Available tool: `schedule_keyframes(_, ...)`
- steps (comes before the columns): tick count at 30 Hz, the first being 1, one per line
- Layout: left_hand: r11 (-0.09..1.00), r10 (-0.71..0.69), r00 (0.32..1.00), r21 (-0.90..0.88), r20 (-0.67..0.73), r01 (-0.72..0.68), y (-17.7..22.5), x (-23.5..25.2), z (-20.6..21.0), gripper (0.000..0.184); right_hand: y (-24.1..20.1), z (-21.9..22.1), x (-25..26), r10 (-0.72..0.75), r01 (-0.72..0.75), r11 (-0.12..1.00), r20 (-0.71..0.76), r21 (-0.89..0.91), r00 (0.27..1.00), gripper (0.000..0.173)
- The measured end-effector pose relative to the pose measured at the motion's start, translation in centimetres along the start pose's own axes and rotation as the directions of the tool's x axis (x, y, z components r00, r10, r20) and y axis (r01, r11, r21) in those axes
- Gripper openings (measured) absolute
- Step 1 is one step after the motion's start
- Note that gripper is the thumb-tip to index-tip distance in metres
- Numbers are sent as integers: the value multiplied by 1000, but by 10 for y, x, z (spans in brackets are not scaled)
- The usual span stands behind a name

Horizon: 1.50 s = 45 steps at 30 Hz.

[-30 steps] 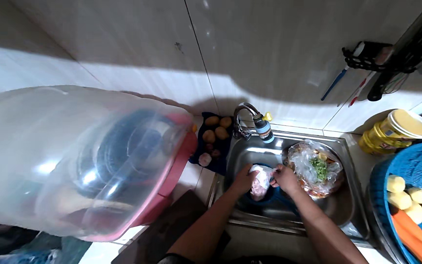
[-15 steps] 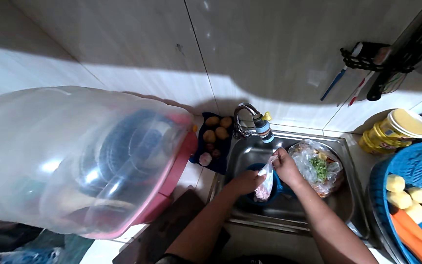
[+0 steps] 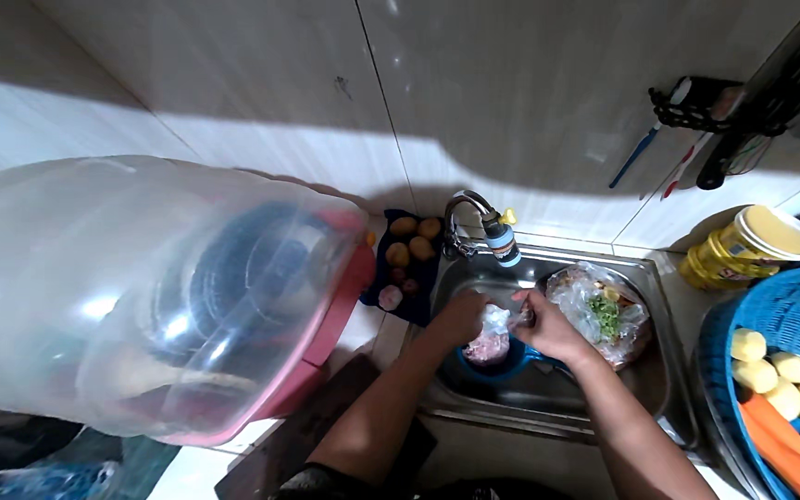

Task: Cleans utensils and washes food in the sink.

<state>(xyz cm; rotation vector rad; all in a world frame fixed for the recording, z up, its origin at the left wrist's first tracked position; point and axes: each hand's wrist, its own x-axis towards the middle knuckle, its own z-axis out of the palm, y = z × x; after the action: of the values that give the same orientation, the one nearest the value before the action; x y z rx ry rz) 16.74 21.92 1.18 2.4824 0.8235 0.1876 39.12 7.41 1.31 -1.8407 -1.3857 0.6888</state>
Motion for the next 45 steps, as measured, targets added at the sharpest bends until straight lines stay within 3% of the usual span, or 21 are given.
schedule_keyframes(2,997,9,1000,-74,-9,-10,2,-1,0,54,0,11,-7,59,-47,987,69,-155,996,101)
schedule_keyframes(3,989,5,1000,-148,-13,-6,6,-1,-2,53,3,16,-8,80,-62,980,90,-188,993,103)
schedule_keyframes(6,962,30,999,-271,-23,-35,14,4,-4,48,33,34,-1,135,-132,965,0,-225,991,61)
schedule_keyframes(9,965,-12,998,-262,-62,-5,10,6,-2,64,47,35,10,146,-158,980,-97,-121,984,42)
schedule_keyframes(12,951,-178,981,-242,79,192,-13,-6,12,81,47,24,11,-9,12,1000,-155,17,988,26)
schedule_keyframes(14,948,-166,969,-240,184,208,-30,-11,28,66,43,12,10,-78,93,993,-185,72,980,20)
schedule_keyframes(18,946,-94,968,-284,232,159,-42,-14,57,59,31,-7,4,137,-95,948,-121,302,983,32)
schedule_keyframes(22,953,-137,973,-244,184,180,-37,-11,59,46,23,-18,5,257,-179,907,-164,380,952,31)
schedule_keyframes(28,923,-238,966,-285,104,259,-27,-3,36,44,20,-28,7,397,-186,758,-216,625,892,41)
schedule_keyframes(32,852,-312,947,-418,79,316,-5,5,-5,51,21,-47,26,386,-49,691,-311,721,869,39)
schedule_keyframes(34,834,-334,941,-448,57,323,-3,12,-18,53,33,-54,42,341,-117,834,-336,540,878,42)
schedule_keyframes(35,839,-334,941,-437,53,323,-3,14,-22,50,51,-53,51,306,-227,941,-337,252,891,46)
schedule_keyframes(36,857,-336,940,-397,52,328,-5,15,-22,46,75,-51,63,275,-318,943,-315,-94,908,53)
schedule_keyframes(37,882,-341,938,-327,54,340,-8,14,-20,41,93,-47,73,272,-356,867,-268,-348,924,63)
schedule_keyframes(38,904,-353,933,-235,63,358,-11,12,-15,38,96,-42,81,296,-369,791,-223,-488,929,69)
schedule_keyframes(40,918,-385,919,-69,82,391,-23,7,6,41,67,-30,94,278,-324,764,-169,-557,946,65)
schedule_keyframes(42,913,-408,908,22,95,408,-34,3,28,54,34,-9,110,201,-234,849,-120,-474,972,58)
schedule_keyframes(45,946,-323,946,31,28,322,-40,4,51,71,-12,32,131,272,-272,961,-14,-47,962,51)
